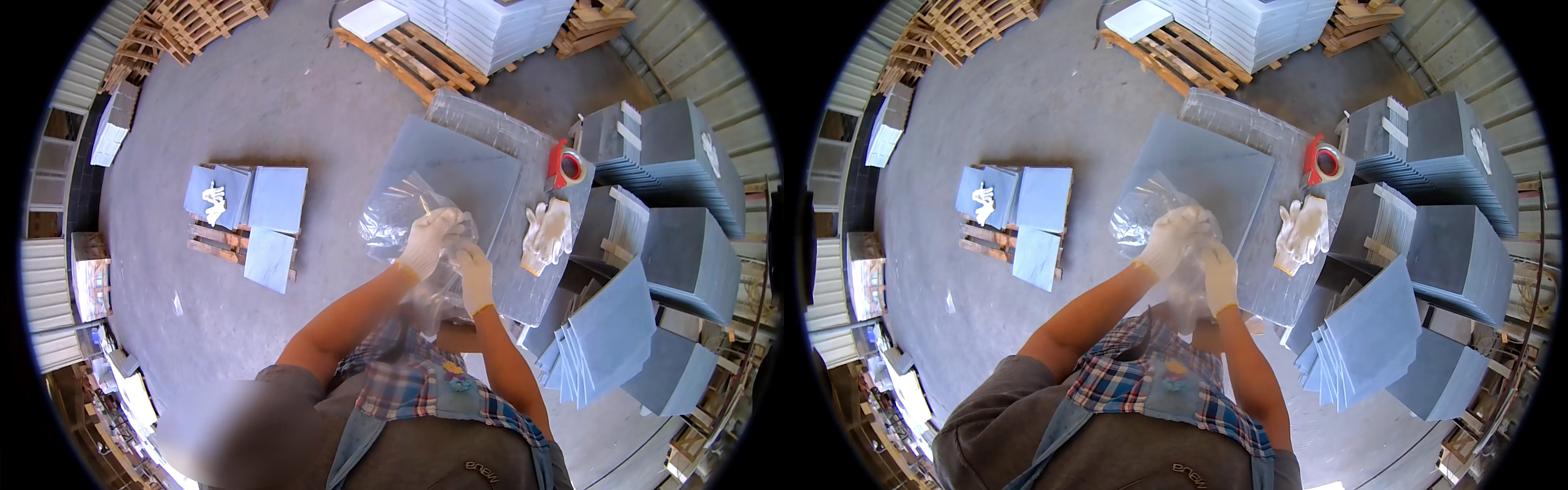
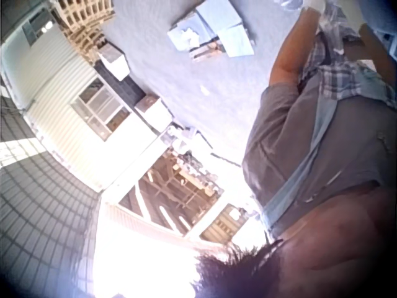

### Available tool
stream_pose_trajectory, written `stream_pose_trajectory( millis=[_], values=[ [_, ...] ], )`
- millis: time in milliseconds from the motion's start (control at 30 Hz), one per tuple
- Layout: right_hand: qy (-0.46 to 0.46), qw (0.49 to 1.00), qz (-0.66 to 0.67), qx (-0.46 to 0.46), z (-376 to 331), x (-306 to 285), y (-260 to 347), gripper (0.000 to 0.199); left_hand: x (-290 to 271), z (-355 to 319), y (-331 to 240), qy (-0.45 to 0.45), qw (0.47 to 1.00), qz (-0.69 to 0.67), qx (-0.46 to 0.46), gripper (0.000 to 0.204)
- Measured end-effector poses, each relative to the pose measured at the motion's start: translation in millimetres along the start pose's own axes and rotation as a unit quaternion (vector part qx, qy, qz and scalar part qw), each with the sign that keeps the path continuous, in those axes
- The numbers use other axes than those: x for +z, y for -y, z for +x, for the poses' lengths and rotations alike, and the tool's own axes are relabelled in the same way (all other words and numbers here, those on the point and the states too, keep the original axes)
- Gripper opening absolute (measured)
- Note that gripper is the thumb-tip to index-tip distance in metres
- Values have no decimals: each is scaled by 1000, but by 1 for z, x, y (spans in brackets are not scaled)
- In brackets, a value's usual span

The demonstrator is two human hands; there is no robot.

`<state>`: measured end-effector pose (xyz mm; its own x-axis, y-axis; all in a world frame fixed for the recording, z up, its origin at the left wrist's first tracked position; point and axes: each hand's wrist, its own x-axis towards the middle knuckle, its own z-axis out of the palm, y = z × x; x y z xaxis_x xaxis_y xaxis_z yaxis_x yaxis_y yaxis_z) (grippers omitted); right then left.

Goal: The person wraps flat gray boards in plastic film and stacks them. A coworker assembles white cardboard boxes and tapes them shut. The person then places the wrapped boards into the assembled boxes.

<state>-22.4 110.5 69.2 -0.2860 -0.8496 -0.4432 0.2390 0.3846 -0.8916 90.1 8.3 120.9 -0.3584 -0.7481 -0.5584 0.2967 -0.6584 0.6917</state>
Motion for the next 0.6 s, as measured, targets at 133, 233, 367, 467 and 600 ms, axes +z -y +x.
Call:
stream_pose_trajectory(
  millis=[133,233,367,467,600],
  values=[
    [-58,997,-12,52,38,-18,28,46,15,39,-6,-56,998,-21,23,30],
    [-147,975,-167,8,67,-35,36,54,32,68,-18,-107,993,-42,11,32],
    [-211,906,-360,-69,72,-31,62,65,26,114,-10,-152,986,-65,-17,37],
    [-208,907,-353,-97,66,-18,61,70,23,129,-5,-133,988,-67,-36,37],
    [-170,966,-189,42,66,13,76,73,23,134,-4,-123,991,-54,-28,35]
  ],
)
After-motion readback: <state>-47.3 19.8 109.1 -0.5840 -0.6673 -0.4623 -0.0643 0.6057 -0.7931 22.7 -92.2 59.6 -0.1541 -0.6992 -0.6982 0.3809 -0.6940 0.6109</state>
